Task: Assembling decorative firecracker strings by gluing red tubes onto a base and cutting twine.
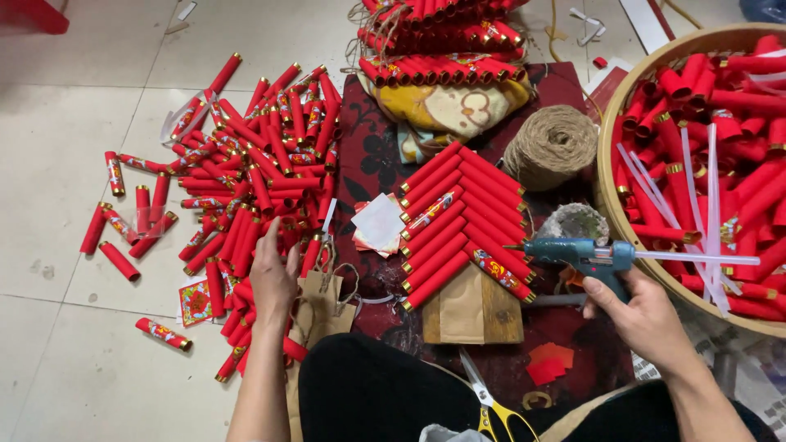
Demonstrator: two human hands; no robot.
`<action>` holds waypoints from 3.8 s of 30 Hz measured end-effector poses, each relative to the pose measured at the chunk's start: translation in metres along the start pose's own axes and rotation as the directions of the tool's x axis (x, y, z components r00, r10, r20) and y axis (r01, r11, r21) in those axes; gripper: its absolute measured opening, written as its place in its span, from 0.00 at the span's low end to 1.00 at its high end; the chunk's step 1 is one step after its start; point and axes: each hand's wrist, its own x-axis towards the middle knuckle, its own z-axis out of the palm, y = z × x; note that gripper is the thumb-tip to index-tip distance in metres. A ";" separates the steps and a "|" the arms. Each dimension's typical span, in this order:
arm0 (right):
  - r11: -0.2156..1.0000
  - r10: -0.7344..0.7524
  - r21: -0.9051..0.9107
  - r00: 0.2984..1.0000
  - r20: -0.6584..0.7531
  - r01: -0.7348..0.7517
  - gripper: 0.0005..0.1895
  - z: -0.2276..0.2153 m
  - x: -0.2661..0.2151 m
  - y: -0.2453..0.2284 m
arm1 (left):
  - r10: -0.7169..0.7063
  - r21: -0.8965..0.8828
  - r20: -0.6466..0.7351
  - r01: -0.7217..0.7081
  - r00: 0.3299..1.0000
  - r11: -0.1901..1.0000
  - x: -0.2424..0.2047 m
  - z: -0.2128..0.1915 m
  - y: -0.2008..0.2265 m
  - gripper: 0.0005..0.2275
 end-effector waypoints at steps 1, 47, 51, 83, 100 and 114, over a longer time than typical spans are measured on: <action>1.000 0.004 0.005 1.000 -0.001 -0.004 0.10 0.001 0.000 -0.002 | 0.004 0.003 0.004 -0.004 1.000 1.000 -0.010 -0.015 0.030 0.21; 0.995 -0.083 -0.056 0.996 0.038 0.085 0.17 -0.001 -0.012 -0.015 | -0.223 -0.921 0.315 0.354 0.922 0.161 -0.116 0.047 0.177 0.09; 0.992 -0.112 -0.060 0.992 0.054 0.115 0.15 -0.001 -0.012 -0.013 | -0.235 -0.924 0.321 0.358 0.917 0.135 -0.117 0.050 0.177 0.10; 0.865 0.092 0.501 0.970 -0.224 0.034 0.17 0.105 -0.047 -0.039 | -0.144 -0.529 0.821 0.643 0.552 -0.554 -0.148 0.071 0.203 0.11; 0.585 -0.671 -0.725 0.719 -0.180 0.364 0.11 0.108 -0.017 0.010 | 0.500 -0.048 0.032 -0.499 0.865 0.866 -0.067 0.086 0.132 0.09; 0.621 -0.678 -0.688 0.698 -0.232 0.375 0.11 0.118 -0.005 0.016 | 0.501 -0.069 0.014 -0.499 0.866 0.864 -0.063 0.094 0.125 0.09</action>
